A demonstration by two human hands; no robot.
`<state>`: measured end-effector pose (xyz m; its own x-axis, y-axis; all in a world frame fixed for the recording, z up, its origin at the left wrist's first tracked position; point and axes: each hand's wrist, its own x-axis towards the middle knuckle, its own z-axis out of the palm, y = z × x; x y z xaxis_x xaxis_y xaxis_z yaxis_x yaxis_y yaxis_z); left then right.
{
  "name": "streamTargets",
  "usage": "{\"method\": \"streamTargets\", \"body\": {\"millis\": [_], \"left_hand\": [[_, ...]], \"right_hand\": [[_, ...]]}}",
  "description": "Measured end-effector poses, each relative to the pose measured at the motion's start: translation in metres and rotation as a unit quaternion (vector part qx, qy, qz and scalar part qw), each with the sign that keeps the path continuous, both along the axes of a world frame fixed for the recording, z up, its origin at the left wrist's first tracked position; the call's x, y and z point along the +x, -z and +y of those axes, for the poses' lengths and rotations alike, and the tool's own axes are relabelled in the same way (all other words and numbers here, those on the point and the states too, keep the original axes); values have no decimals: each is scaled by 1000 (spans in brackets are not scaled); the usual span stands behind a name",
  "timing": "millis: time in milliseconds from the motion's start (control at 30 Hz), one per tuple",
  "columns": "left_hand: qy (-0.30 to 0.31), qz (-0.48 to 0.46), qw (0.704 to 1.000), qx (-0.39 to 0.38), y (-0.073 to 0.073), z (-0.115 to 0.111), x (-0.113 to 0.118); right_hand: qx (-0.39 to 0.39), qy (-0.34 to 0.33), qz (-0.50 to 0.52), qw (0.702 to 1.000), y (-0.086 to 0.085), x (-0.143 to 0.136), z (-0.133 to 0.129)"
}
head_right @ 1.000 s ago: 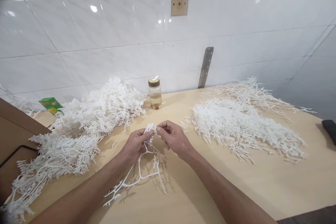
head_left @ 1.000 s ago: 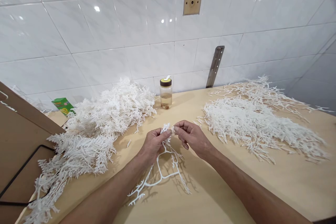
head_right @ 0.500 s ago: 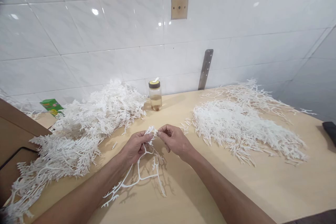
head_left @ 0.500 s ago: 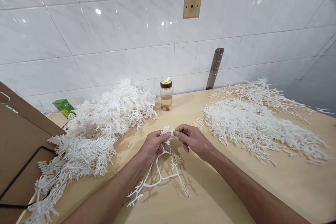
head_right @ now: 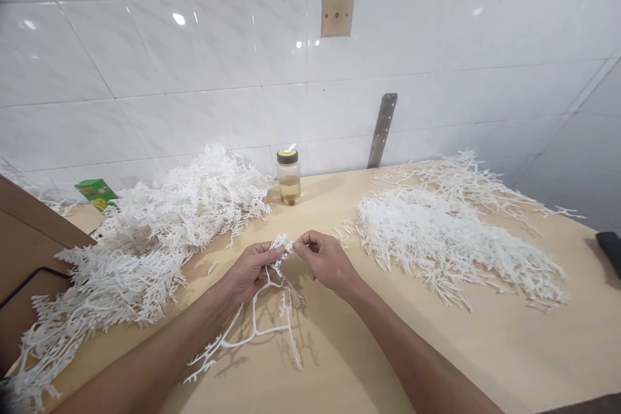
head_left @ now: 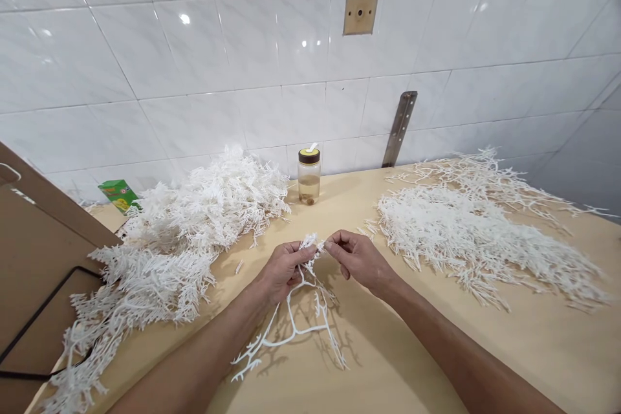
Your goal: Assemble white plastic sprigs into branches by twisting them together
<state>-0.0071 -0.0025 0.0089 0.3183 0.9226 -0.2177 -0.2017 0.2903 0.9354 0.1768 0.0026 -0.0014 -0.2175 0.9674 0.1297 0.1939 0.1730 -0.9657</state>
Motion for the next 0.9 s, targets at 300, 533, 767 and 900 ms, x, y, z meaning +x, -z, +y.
{"method": "streamTargets", "body": {"millis": [300, 533, 767, 900], "left_hand": [[1, 41, 999, 13, 9, 0, 7], [-19, 64, 997, 40, 14, -2, 7], [-37, 47, 996, 67, 13, -2, 2], [-52, 49, 995, 71, 12, 0, 2]], "right_hand": [[335, 114, -247, 902, 12, -14, 0], [310, 266, -298, 863, 23, 10, 23], [189, 298, -321, 879, 24, 43, 36], [192, 225, -240, 925, 14, 21, 20]]}}
